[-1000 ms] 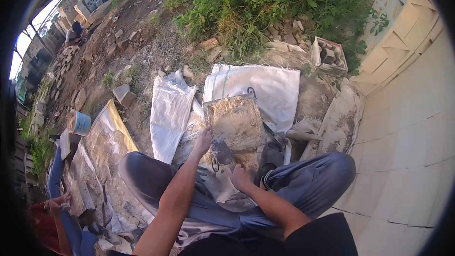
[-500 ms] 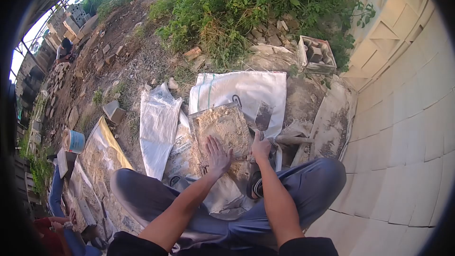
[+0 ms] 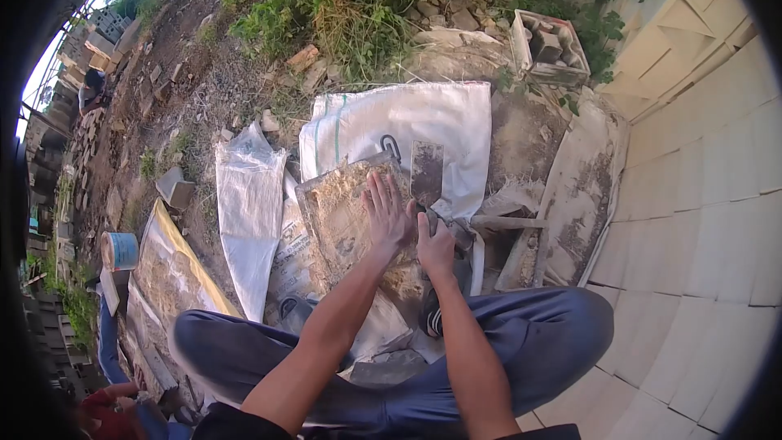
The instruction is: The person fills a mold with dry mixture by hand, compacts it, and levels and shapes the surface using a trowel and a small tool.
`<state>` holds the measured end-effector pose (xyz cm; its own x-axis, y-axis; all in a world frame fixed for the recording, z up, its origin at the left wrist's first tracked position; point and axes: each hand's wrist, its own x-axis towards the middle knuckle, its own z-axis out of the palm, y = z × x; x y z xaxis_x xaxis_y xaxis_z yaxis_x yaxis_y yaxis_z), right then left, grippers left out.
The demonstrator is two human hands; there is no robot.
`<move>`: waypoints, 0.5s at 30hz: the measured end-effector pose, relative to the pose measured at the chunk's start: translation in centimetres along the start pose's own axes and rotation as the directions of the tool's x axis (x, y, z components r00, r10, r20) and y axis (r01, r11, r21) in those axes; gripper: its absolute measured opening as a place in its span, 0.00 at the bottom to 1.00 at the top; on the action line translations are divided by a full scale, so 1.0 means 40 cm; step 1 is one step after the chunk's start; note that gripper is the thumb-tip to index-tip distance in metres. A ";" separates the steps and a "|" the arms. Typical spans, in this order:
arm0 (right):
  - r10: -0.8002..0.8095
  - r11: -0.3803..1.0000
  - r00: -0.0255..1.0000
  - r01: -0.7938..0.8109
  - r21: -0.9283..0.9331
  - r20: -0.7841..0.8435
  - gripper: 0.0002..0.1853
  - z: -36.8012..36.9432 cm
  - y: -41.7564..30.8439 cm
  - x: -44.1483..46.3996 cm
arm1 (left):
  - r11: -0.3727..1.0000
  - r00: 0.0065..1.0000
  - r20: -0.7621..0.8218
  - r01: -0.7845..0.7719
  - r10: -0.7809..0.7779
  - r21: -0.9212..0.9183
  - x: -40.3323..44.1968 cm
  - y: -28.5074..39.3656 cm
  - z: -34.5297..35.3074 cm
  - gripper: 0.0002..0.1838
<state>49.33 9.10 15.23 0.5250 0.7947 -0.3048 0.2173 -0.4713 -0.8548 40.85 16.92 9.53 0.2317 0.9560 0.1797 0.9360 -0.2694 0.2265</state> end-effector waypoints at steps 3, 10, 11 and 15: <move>-0.005 1.000 1.000 0.005 0.026 -0.009 0.27 -0.026 -0.030 -0.006 | 0.995 0.999 -0.048 -0.019 0.014 -0.095 -0.011 -0.012 0.027 0.42; 0.069 0.996 0.997 -0.066 0.065 -0.042 0.26 -0.009 0.012 0.004 | 0.945 0.930 0.181 -0.300 0.319 -0.127 -0.114 -0.087 -0.050 0.43; 0.061 0.997 0.997 -0.059 0.044 -0.041 0.26 -0.013 0.013 0.004 | 0.948 0.929 0.195 -0.294 0.314 -0.124 -0.103 -0.081 -0.061 0.43; 0.155 0.988 0.987 -0.155 0.001 0.031 0.31 -0.022 -0.028 -0.015 | 0.974 0.894 0.401 -0.226 0.202 0.011 -0.068 -0.025 -0.098 0.44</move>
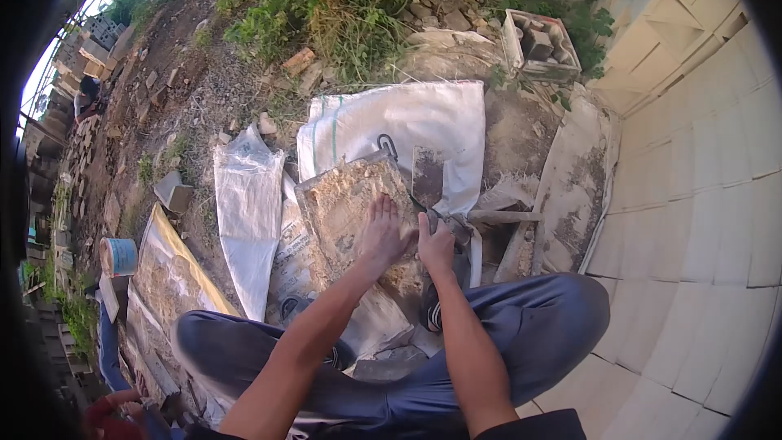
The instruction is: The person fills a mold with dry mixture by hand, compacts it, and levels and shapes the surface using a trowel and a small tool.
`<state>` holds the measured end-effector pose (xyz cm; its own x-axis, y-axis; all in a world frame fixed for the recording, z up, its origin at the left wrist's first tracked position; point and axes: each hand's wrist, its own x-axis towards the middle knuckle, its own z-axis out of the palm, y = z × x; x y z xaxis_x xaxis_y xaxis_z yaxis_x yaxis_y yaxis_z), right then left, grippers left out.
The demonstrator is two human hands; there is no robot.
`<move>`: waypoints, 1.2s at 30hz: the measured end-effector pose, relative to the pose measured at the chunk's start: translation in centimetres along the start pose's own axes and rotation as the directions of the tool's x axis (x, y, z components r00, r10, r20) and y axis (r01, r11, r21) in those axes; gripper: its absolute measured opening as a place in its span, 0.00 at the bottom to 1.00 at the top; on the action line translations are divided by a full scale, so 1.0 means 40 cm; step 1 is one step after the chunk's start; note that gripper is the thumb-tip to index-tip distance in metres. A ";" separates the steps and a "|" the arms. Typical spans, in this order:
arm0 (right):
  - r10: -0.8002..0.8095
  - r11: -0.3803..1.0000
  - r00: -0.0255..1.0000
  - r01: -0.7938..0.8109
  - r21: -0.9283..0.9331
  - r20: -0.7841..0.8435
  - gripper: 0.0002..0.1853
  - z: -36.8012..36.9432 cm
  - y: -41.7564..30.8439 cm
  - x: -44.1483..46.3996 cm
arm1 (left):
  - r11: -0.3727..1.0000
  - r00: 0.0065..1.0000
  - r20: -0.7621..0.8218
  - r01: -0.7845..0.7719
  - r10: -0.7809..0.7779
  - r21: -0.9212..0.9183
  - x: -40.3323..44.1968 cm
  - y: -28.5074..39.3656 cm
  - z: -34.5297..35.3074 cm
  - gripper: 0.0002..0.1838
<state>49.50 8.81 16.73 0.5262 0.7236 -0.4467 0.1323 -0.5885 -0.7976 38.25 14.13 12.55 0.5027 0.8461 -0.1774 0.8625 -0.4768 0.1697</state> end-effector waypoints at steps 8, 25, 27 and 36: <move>-0.050 0.990 0.997 0.042 -0.135 -0.057 0.32 0.030 0.094 0.026 | 0.996 0.993 -0.117 -0.015 0.005 -0.086 0.070 -0.091 0.006 0.44; -0.108 0.993 0.994 0.106 -0.053 -0.032 0.28 0.035 0.100 0.034 | 0.975 0.997 -0.062 0.037 -0.052 -0.218 0.129 -0.172 -0.064 0.34; -0.160 0.987 0.986 0.159 -0.016 -0.048 0.28 0.028 0.031 -0.004 | 0.978 0.999 0.006 0.045 -0.045 -0.206 0.135 -0.194 -0.104 0.32; -0.161 0.979 0.986 0.155 -0.132 -0.036 0.30 0.024 0.012 -0.018 | 0.971 0.982 -0.098 0.139 -0.160 -0.192 0.024 -0.275 -0.008 0.33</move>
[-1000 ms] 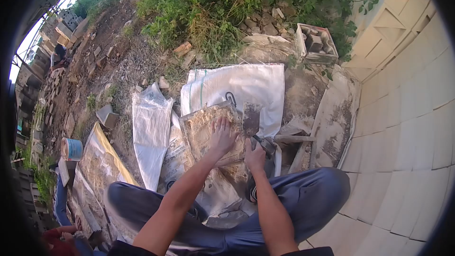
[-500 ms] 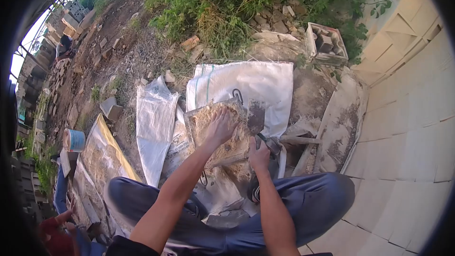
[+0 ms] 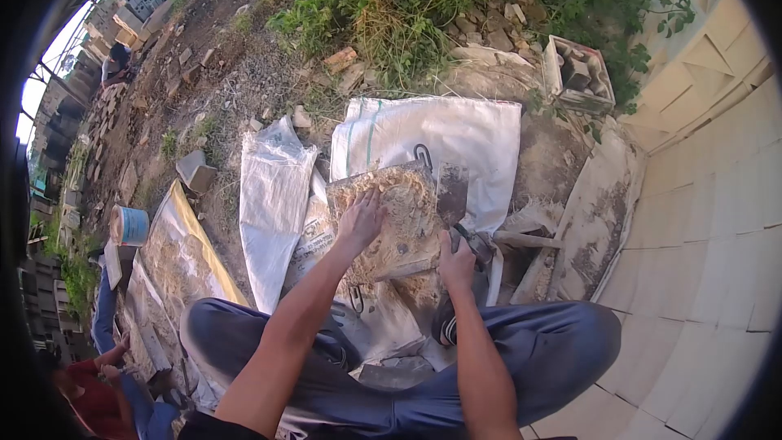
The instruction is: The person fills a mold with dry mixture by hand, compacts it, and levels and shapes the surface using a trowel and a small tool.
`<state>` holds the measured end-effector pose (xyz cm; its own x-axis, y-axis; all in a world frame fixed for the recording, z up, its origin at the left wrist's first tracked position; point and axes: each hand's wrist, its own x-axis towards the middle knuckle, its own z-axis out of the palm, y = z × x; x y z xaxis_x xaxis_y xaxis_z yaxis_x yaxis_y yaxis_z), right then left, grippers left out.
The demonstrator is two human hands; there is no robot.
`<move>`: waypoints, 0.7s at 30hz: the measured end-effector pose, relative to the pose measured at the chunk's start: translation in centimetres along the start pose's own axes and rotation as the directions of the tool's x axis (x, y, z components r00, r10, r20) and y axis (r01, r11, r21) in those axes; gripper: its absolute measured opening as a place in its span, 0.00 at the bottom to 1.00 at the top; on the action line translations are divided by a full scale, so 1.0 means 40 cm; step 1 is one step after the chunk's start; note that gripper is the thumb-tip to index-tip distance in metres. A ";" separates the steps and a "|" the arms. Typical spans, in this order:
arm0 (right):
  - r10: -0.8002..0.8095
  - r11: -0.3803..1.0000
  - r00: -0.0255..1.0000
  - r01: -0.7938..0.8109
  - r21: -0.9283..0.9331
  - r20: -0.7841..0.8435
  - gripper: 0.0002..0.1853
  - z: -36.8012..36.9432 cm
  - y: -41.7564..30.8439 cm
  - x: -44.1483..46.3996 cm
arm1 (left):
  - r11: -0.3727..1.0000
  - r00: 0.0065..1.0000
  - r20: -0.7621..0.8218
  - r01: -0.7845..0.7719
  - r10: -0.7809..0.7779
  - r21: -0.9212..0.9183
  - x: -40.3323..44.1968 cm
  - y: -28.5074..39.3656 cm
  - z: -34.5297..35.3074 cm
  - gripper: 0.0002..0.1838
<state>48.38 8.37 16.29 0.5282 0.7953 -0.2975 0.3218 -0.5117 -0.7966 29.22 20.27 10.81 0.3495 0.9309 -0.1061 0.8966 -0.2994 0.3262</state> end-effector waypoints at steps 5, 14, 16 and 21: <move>-0.109 0.936 0.992 0.080 -0.343 -0.067 0.33 0.027 -0.001 0.113 | 0.996 0.996 0.078 -0.040 0.046 -0.080 0.006 -0.025 -0.039 0.31; -0.321 0.872 0.917 0.189 -0.452 -0.236 0.16 0.112 0.052 0.195 | 0.999 0.978 -0.207 0.036 -0.032 0.017 -0.137 -0.184 -0.092 0.21; -0.449 0.833 0.882 0.357 -0.423 -0.140 0.19 0.172 0.042 0.177 | 0.996 0.965 -0.249 0.091 -0.086 0.006 -0.156 -0.177 -0.084 0.22; -0.685 0.615 0.728 0.605 -0.505 0.038 0.31 0.257 -0.044 0.138 | 0.949 0.948 0.117 0.305 -0.296 -0.073 -0.221 -0.141 -0.079 0.28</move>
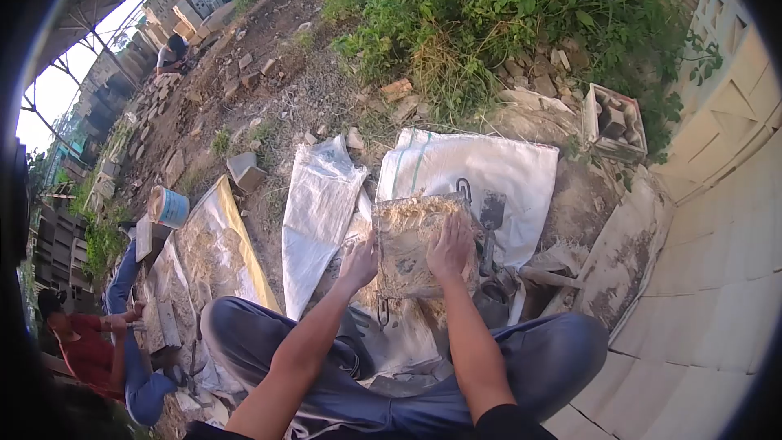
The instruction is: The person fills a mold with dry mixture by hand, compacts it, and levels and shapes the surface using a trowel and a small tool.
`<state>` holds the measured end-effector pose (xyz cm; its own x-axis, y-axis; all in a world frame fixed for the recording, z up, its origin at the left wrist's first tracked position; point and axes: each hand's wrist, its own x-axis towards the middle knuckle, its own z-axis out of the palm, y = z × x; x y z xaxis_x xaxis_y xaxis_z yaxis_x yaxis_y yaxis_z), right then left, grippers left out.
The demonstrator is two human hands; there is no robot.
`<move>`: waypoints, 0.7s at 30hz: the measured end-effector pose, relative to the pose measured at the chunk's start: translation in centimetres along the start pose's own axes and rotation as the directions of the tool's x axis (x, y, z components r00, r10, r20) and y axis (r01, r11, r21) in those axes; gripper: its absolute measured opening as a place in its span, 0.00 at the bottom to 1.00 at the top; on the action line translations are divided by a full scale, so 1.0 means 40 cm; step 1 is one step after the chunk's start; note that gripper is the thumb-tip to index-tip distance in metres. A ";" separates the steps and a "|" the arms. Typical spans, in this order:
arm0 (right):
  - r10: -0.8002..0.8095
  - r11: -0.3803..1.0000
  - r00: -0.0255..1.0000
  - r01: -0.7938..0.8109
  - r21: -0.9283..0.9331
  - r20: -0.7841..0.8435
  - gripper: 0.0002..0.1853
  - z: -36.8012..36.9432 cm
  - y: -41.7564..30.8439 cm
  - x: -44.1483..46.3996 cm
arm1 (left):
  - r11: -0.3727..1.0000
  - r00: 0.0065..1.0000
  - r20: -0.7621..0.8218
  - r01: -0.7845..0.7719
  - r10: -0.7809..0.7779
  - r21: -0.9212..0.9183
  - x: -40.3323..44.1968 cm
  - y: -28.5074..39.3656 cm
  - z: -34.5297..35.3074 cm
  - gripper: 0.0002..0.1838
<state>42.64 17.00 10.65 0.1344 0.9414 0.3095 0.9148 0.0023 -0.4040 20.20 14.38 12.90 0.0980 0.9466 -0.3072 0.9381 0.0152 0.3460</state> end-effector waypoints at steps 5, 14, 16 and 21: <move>0.115 0.991 0.904 -0.078 -0.104 0.412 0.36 -0.001 -0.059 -0.007 | 0.869 0.968 0.174 0.073 -0.180 0.490 -0.103 -0.180 0.016 0.25; -0.161 0.968 0.900 0.064 0.243 0.404 0.36 0.021 -0.131 -0.045 | 0.433 0.414 -0.201 0.899 -0.888 -0.064 -0.154 -0.376 -0.031 0.39; -0.178 0.971 0.881 0.085 0.223 0.439 0.36 0.042 -0.150 -0.048 | 0.288 0.241 -0.211 0.928 -0.947 -0.236 -0.113 -0.396 -0.076 0.41; -0.150 0.977 0.869 0.056 0.208 0.471 0.34 0.022 -0.171 -0.019 | 0.836 0.867 -0.162 0.498 -0.472 0.229 -0.473 -0.193 -0.321 0.28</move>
<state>35.96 16.59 12.41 -0.2000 0.9769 -0.0757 0.8218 0.1252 -0.5558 6.83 0.49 27.41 -0.4117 0.8655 -0.2854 0.9094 0.4107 -0.0663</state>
